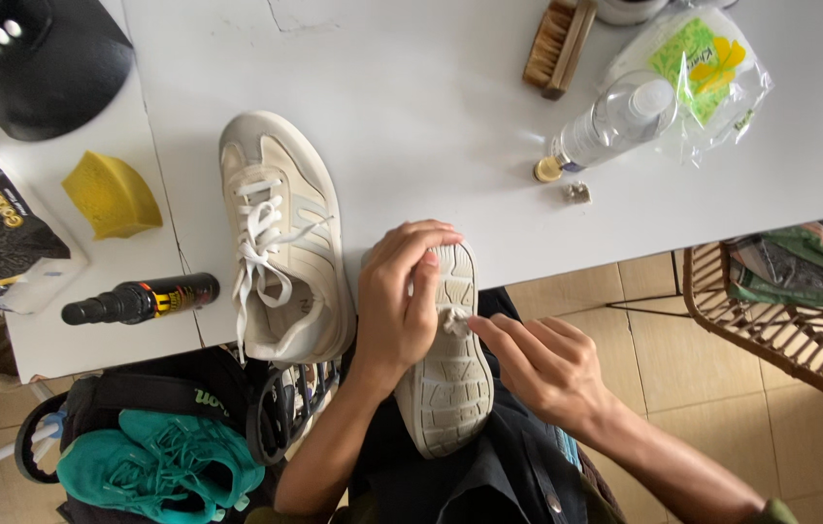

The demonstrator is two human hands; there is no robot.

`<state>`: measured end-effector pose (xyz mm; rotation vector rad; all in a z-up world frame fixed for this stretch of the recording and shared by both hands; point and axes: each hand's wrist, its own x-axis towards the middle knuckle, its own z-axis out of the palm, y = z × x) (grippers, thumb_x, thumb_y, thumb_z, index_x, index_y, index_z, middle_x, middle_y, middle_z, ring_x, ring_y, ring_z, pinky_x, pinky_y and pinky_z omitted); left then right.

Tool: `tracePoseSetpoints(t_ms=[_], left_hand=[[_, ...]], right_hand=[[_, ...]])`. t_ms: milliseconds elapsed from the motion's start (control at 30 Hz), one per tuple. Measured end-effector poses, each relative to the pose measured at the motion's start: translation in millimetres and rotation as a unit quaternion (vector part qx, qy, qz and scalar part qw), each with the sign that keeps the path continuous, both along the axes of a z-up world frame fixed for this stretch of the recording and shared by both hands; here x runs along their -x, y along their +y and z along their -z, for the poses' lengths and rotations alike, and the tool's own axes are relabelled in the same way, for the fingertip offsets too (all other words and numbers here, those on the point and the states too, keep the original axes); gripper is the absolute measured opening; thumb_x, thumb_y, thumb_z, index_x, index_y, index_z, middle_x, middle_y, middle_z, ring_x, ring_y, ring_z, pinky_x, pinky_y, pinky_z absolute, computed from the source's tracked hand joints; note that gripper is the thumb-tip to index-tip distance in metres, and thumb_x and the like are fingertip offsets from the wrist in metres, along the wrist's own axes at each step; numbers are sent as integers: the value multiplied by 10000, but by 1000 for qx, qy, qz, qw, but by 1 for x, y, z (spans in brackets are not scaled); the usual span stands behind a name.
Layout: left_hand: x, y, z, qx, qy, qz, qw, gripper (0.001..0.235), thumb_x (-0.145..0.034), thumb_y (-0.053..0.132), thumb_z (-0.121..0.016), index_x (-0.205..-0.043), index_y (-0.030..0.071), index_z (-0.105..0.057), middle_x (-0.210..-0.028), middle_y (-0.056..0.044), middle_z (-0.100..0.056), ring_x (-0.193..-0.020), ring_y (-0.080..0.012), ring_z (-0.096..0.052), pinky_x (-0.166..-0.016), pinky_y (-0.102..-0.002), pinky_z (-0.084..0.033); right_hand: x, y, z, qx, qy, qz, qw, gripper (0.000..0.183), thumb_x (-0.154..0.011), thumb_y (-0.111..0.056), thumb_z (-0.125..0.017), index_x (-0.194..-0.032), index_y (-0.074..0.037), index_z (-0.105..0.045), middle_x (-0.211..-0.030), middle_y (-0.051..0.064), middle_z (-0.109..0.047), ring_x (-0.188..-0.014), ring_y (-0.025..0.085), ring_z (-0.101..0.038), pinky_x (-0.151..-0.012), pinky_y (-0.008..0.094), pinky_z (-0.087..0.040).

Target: The person cleans the sole of a white sneaker using a small white cloth. They rub the cloth into the tread pattern of the sole, then fold the cloth and continue cleaning different sections of the shoe's bottom.

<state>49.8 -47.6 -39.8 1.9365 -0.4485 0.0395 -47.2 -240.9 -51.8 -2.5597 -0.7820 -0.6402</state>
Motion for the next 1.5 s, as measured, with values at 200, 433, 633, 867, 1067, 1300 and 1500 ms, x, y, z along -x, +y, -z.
tracePoseSetpoints(t_ms=[200,433,633,867,1067,1300,1500], left_hand=[[0,-6,-12,17,12,-11,1000,356,-1116,166,-442,-1122,30,-770,-1189,-152,-805,-1168,-321,-756,-1054,-432,-561],[0,-10,-5,23,17,-4,1000,325,-1093,145,-457,-1075,46,-766,-1165,-143,-811,-1178,-311,-764,-1113,-439,-531],[3,-7,3,15,28,7,999,296,-1080,149,-480,-1085,74,-766,-1187,-127,-812,-1177,-307,-757,-1117,-446,-524],[3,-1,-2,41,52,-2,998,318,-1114,200,-486,-1056,106,-784,-1100,-100,-807,-1200,-340,-775,-1183,-544,-488],[1,1,-5,38,55,-15,998,344,-1133,219,-457,-1082,83,-768,-1115,-134,-800,-1210,-369,-767,-1188,-572,-476],[-1,1,-1,69,65,-10,995,347,-1147,259,-480,-1088,91,-779,-1135,-125,-806,-1236,-359,-759,-1199,-584,-467],[-1,3,4,72,66,-2,995,343,-1147,257,-481,-1099,95,-780,-1172,-136,-803,-1233,-372,-752,-1200,-601,-454]], right_hand=[[21,25,-14,154,21,133,979,332,-1001,106,-651,-1285,-28,-758,-937,-17,-740,-488,37,-391,-389,231,-334],[16,34,-34,328,113,164,924,139,-1011,18,-660,-1122,-62,-690,-737,-76,-495,-439,-8,-385,-364,225,-391],[-39,-7,-45,160,430,27,888,355,-859,154,-479,-922,-125,-689,-625,-3,-656,-423,164,-533,-393,429,-469],[-74,-15,-45,-127,631,-7,765,243,-1011,-131,-678,-872,-103,-875,-613,64,-745,-552,187,-662,-534,334,-535],[-45,-8,-11,-354,667,19,656,274,-1070,-95,-670,-911,-19,-879,-558,12,-660,-427,35,-395,-387,168,-327],[-11,2,12,-539,618,41,571,335,-1105,-110,-665,-836,66,-758,-531,100,-606,-362,67,-463,-362,172,-321],[5,2,17,-461,571,79,675,275,-1102,-106,-630,-940,12,-818,-566,72,-660,-352,64,-439,-362,176,-353]])
